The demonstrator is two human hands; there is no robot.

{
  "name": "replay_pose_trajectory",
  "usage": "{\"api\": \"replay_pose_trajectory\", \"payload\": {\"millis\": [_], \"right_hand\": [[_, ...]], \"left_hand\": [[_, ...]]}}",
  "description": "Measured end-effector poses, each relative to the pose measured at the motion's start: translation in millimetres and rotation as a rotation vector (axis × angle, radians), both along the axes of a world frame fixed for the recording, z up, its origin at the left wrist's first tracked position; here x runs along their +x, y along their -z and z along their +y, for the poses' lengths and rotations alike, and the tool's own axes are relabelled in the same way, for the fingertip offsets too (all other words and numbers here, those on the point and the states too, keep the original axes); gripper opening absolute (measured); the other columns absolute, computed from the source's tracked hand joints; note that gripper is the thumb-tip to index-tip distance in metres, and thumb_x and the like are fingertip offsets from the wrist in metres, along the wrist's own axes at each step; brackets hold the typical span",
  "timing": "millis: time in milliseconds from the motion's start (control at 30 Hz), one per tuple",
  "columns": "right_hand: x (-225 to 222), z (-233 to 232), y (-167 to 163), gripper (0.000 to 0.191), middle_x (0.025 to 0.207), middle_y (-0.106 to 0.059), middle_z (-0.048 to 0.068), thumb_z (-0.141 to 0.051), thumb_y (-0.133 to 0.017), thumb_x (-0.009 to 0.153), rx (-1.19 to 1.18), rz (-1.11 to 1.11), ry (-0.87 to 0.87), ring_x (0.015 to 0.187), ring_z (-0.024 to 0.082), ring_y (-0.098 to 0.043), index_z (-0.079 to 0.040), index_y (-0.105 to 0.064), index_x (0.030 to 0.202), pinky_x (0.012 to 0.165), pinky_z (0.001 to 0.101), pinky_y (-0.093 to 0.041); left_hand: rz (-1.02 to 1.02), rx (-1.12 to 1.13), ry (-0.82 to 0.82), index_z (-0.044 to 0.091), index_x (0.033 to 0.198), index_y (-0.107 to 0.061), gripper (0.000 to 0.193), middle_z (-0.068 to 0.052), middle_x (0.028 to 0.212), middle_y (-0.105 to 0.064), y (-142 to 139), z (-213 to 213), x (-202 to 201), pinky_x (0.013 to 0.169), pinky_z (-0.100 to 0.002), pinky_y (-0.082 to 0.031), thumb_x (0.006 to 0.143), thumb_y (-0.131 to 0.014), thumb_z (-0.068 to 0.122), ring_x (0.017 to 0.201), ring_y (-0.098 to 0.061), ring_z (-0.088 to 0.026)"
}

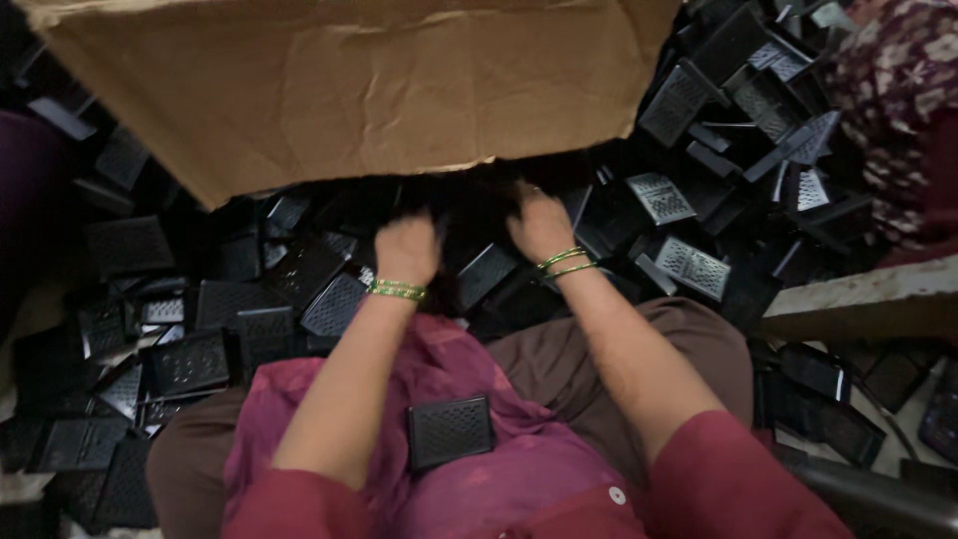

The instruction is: The person sits on the floor and repeatedly picks up small black plastic trays from a pile, inspects them, and places them into a cardboard box. The person handles the trays one at a time, turning them over and stacking them before depositing them into the box.

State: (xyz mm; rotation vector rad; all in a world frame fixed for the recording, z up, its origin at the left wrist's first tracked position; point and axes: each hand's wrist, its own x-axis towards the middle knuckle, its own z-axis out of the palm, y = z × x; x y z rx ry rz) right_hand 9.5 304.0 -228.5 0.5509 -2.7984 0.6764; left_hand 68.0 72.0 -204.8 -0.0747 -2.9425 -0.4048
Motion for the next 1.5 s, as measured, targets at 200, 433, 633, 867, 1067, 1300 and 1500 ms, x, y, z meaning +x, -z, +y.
{"api": "replay_pose_trajectory", "payload": {"millis": [200, 433, 633, 867, 1067, 1300, 1500], "right_hand": [[13.7, -11.7, -47.1, 0.034, 0.108, -0.072, 0.016, -0.021, -0.073, 0.077, -0.190, 0.036, 0.094, 0.101, 0.036, -0.068, -0.007, -0.072, 0.108, 0.090, 0.0449, -0.054], [87.7, -53.8, -103.9, 0.021, 0.105, -0.069, 0.013, -0.010, -0.070, 0.084, -0.561, 0.144, -0.115, 0.101, 0.030, -0.071, -0.005, -0.068, 0.105, 0.091, 0.0375, -0.056], [146.6, -79.4, -91.2, 0.037, 0.116, -0.069, 0.016, -0.009, -0.072, 0.082, -0.510, -0.032, -0.465, 0.111, 0.033, -0.068, -0.003, -0.066, 0.118, 0.095, 0.0383, -0.055], [127.7, -64.6, -71.8, 0.032, 0.105, -0.074, 0.012, -0.003, -0.068, 0.083, -0.468, -0.335, -0.503, 0.102, 0.024, -0.073, -0.003, -0.070, 0.115, 0.089, 0.0341, -0.058], [69.5, -29.2, -55.5, 0.023, 0.100, -0.075, 0.007, 0.001, -0.062, 0.085, -0.669, -0.447, -0.281, 0.095, 0.014, -0.072, -0.002, -0.075, 0.104, 0.085, 0.0303, -0.059], [16.5, 58.5, -87.2, 0.044, 0.107, -0.073, 0.017, -0.023, -0.078, 0.070, 0.134, 0.274, 0.387, 0.093, 0.031, -0.071, -0.003, -0.072, 0.109, 0.080, 0.0441, -0.057], [-10.7, 10.4, -34.7, 0.060, 0.108, -0.068, 0.021, -0.035, -0.083, 0.070, 0.244, 0.216, 0.077, 0.095, 0.040, -0.066, -0.002, -0.065, 0.116, 0.079, 0.0492, -0.055]], "left_hand": [[0.151, 0.099, -0.106, 0.007, 0.088, -0.063, 0.015, -0.019, 0.086, -0.071, 4.3, -10.0, 12.2, 0.072, -0.050, -0.056, 0.086, -0.071, 0.020, 0.082, -0.070, -0.039], [0.111, 0.523, -0.205, 0.002, 0.104, -0.052, 0.032, -0.020, 0.076, -0.065, -49.3, -26.5, 53.8, 0.067, -0.050, -0.051, 0.084, -0.072, 0.018, 0.074, -0.066, -0.039], [-0.499, 1.688, -0.197, 0.008, 0.104, -0.061, 0.019, 0.000, 0.089, -0.064, 4.6, -37.2, 103.2, 0.075, -0.030, -0.047, 0.094, -0.066, 0.023, 0.083, -0.059, -0.013], [-0.875, 1.871, -0.363, 0.008, 0.097, -0.068, 0.028, -0.003, 0.088, -0.070, 15.4, -35.1, 110.3, 0.075, -0.034, -0.053, 0.091, -0.063, 0.034, 0.080, -0.064, -0.017], [-0.653, 1.193, 0.035, 0.007, 0.111, -0.069, 0.036, -0.004, 0.093, -0.074, -3.9, -17.4, 126.6, 0.078, -0.029, -0.055, 0.075, -0.069, 0.004, 0.087, -0.069, -0.014], [-0.259, 0.706, 0.126, 0.008, 0.105, -0.075, 0.029, -0.014, 0.098, -0.077, 2.2, -34.7, 115.6, 0.087, -0.036, -0.056, 0.076, -0.071, 0.010, 0.096, -0.074, -0.028], [-0.388, 0.508, 0.133, 0.006, 0.124, -0.056, 0.076, -0.023, 0.123, -0.063, -14.6, -40.3, 118.4, 0.099, -0.043, -0.049, 0.066, -0.095, 0.036, 0.118, -0.060, -0.037]]}}
